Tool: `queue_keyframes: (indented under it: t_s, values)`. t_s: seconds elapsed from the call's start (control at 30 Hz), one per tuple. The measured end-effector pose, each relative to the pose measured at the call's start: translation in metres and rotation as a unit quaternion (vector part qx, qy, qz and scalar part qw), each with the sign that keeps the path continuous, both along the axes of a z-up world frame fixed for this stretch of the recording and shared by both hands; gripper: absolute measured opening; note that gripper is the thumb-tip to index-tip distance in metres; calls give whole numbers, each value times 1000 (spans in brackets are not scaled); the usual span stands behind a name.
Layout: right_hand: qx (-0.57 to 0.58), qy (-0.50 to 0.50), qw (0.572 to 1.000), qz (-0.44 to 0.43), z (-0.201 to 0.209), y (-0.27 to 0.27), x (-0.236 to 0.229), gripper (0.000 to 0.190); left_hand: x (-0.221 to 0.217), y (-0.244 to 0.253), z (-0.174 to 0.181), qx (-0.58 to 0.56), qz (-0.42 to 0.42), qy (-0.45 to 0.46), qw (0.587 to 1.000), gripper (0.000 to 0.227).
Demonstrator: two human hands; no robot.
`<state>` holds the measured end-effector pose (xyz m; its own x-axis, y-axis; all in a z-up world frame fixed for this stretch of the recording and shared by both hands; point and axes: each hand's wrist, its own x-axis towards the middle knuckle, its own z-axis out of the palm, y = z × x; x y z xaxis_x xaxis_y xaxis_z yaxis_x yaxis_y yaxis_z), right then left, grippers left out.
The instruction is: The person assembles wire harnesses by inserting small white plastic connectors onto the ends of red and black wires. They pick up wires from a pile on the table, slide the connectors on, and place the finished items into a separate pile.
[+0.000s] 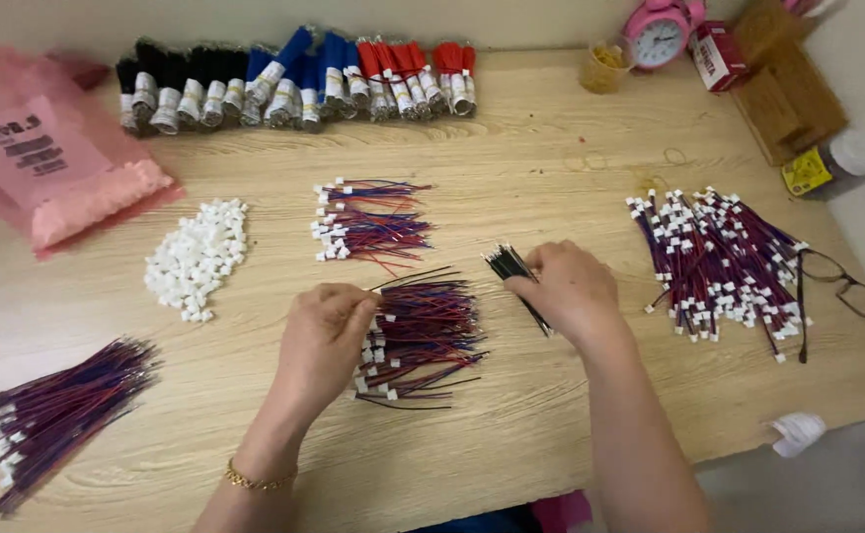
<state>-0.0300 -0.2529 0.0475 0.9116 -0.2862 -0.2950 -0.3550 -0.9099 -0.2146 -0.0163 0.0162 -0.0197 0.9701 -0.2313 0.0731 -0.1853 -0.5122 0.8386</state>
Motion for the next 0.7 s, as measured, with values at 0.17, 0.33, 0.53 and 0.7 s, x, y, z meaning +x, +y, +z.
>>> queue_keyframes:
  t_s: [0.17,0.33,0.53,0.7]
  values:
    - [9,20,1000,-11,-27,-5,5,44,-2,3,10,66,22,-86,994,16]
    - [34,1,999,-29,-32,-7,6,29,-1,-1,29,40,3,-116,992,16]
    - [-2,-20,999,-25,-36,-29,9,30,-1,-16,27,21,-20,-153,988,18]
    - [49,-93,994,-31,-16,-35,0,25,4,-53,19,117,-120,-230,959,21]
